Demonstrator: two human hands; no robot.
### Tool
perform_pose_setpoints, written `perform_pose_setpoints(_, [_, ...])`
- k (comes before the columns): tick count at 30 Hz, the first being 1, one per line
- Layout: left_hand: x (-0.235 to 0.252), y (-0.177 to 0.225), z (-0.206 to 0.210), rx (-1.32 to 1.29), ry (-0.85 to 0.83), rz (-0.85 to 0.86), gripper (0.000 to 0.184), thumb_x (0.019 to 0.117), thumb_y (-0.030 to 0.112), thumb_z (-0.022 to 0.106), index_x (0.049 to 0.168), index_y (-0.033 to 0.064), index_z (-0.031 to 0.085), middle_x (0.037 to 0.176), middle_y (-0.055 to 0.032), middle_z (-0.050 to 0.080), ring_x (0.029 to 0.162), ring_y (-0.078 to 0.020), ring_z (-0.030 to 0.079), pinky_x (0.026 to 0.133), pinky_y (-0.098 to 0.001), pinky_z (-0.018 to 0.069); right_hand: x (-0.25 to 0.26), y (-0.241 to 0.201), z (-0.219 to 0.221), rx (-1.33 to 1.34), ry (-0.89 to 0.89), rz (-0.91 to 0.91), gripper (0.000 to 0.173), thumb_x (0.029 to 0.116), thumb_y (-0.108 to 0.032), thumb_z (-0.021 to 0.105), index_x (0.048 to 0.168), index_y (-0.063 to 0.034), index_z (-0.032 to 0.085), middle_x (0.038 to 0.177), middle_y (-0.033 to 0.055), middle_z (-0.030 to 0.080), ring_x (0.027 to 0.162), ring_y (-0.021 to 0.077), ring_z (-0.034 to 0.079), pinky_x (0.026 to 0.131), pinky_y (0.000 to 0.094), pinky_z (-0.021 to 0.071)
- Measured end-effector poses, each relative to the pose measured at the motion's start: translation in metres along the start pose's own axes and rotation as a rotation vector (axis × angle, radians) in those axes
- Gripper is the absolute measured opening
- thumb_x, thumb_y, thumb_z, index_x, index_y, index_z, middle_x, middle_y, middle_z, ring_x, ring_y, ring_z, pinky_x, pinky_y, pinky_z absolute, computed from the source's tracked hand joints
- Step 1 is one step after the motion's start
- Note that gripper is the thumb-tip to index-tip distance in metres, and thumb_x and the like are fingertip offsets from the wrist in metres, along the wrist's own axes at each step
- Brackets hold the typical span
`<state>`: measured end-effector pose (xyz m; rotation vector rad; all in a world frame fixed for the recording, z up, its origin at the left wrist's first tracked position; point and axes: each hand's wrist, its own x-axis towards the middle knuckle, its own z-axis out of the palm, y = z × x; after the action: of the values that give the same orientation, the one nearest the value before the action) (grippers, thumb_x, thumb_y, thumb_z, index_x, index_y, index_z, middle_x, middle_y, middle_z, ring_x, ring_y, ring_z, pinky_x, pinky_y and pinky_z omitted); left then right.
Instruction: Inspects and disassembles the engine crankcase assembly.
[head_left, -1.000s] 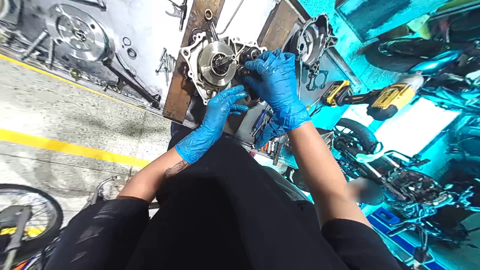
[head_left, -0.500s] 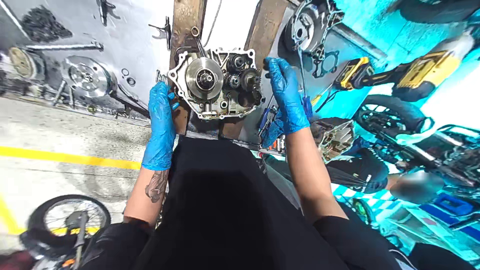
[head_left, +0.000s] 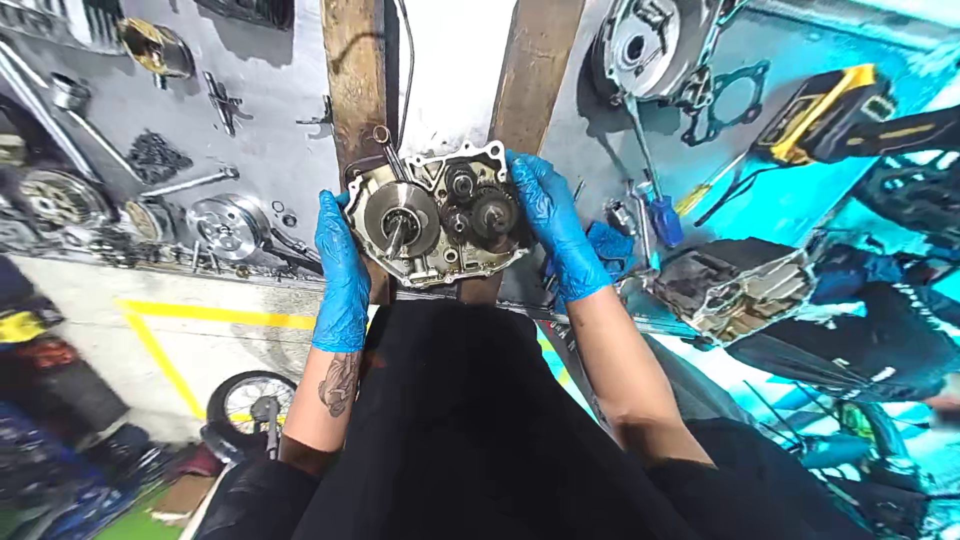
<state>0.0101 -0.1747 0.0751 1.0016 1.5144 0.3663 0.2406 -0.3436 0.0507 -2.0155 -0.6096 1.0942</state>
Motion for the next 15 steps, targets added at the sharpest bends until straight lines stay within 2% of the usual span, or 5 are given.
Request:
perform_pose_setpoints(5, [0.0,-0.006,0.0,-0.014,0.035,0.041,0.051,0.1134,0.036,0.027,0.132,0.0035,0.061,0.121,-0.0084,0.067,0.111,-0.0148,0.064,0.099,-0.036,0.0524,0.026,-0.012,-0.01,-0.103,-0.11,0.016,0.045,0.1078,-0.044,0.042,0.122,-0.009,0.068,0.108,0.0097,0.071,0.1,0.0171,0.067,0.092,0.045,0.0511])
perform_pose_setpoints(9, [0.0,-0.013,0.007,0.028,0.052,0.107,0.049,0.1124,0.036,0.032,0.137,0.0003,0.056,0.127,-0.0106,0.064,0.116,-0.0144,0.062,0.103,-0.0364,0.0514,0.03,-0.012,-0.01,-0.037,-0.102,-0.016,0.039,0.1087,-0.033,0.047,0.13,-0.0073,0.066,0.118,0.0104,0.071,0.108,0.0179,0.068,0.098,0.0436,0.0528])
perform_pose_setpoints(12, [0.0,-0.018,0.006,-0.005,0.04,0.134,0.05,0.1129,0.036,0.03,0.139,-0.0001,0.053,0.13,-0.0128,0.063,0.118,-0.0178,0.063,0.103,-0.0389,0.0522,0.026,-0.011,0.0,0.031,-0.089,-0.019,0.041,0.109,-0.031,0.047,0.136,-0.0052,0.064,0.129,0.0142,0.069,0.12,0.0218,0.065,0.107,0.0447,0.0481])
perform_pose_setpoints(14, [0.002,-0.015,0.009,-0.068,0.034,0.139,0.049,0.1132,0.035,0.03,0.138,-0.0004,0.053,0.127,-0.0137,0.064,0.115,-0.0193,0.064,0.1,-0.0405,0.0537,0.03,-0.015,0.005,0.062,-0.077,-0.015,0.042,0.1093,-0.03,0.046,0.134,-0.003,0.065,0.129,0.016,0.068,0.122,0.0231,0.064,0.109,0.045,0.046])
perform_pose_setpoints(15, [0.001,-0.015,0.01,-0.098,0.026,0.141,0.048,0.1133,0.033,0.03,0.138,-0.0017,0.052,0.126,-0.0153,0.065,0.114,-0.0207,0.065,0.099,-0.0416,0.0543,0.03,-0.014,0.009,0.068,-0.048,-0.012,0.04,0.1089,-0.03,0.048,0.131,-0.0021,0.067,0.125,0.0166,0.07,0.118,0.024,0.066,0.106,0.0455,0.0475])
